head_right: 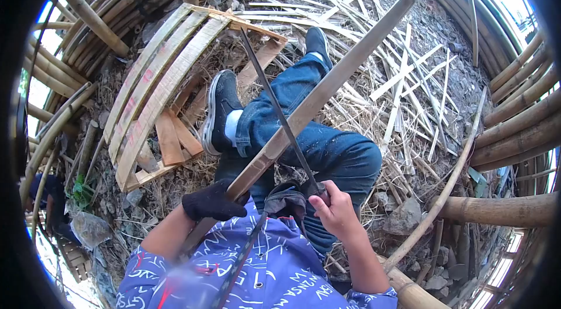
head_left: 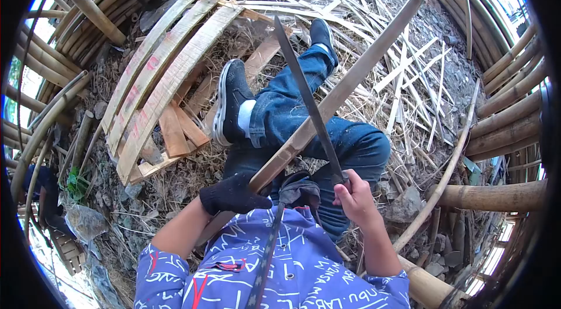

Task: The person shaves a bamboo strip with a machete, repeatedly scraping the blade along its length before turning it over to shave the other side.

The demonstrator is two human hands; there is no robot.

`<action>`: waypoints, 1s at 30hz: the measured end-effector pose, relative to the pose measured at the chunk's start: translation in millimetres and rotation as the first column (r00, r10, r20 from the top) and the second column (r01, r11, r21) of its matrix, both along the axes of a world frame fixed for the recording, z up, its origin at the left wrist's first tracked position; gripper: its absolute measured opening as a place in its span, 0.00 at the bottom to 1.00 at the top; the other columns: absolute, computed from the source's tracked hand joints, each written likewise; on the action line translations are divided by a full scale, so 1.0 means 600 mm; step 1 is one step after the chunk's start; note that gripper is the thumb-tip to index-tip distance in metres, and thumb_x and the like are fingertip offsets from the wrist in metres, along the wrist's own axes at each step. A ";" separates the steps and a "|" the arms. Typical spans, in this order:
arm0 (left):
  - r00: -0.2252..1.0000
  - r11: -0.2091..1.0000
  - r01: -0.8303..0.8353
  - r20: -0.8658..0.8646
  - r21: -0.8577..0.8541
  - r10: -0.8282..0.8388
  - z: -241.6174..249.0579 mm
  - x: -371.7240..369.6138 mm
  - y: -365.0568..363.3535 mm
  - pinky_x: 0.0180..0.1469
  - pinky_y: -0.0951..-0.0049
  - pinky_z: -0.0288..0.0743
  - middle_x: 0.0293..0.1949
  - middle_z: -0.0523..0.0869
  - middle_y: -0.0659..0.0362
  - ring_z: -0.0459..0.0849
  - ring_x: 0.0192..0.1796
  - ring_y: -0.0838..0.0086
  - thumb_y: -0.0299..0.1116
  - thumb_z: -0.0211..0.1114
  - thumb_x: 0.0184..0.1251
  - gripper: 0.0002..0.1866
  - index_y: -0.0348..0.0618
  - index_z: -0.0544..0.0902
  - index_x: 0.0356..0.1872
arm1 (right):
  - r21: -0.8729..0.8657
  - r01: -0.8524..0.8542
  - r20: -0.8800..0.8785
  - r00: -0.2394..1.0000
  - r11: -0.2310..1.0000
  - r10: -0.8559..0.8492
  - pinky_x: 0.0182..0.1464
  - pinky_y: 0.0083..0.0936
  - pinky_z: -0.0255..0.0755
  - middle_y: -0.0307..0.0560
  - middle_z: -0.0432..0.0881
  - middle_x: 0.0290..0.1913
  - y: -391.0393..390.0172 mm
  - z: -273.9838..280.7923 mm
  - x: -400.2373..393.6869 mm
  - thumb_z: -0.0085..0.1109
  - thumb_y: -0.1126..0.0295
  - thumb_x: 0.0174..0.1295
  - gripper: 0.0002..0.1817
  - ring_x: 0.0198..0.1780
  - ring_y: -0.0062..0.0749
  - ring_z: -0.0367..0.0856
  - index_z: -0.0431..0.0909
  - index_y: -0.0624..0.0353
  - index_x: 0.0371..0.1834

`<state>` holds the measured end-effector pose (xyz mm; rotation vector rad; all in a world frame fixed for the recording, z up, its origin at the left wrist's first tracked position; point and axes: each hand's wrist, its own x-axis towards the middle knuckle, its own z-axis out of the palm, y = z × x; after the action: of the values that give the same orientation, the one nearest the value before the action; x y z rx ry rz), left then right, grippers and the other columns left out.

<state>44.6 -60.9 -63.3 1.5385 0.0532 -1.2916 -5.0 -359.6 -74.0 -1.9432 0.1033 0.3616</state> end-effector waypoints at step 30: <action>0.964 0.975 0.145 0.245 -0.166 -0.101 0.031 0.011 -0.054 0.22 0.79 0.66 0.20 0.72 0.69 0.70 0.21 0.86 0.28 0.72 0.54 0.13 0.44 0.72 0.28 | -0.623 0.039 0.492 0.796 0.781 0.353 0.26 0.33 0.74 0.48 0.79 0.23 -0.062 0.048 0.051 0.66 0.44 0.53 0.26 0.26 0.44 0.82 0.77 0.61 0.30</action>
<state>51.3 -93.4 -44.7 1.5437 -0.3102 -1.1663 25.4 -396.6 -45.0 -2.6384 -0.4218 -0.2249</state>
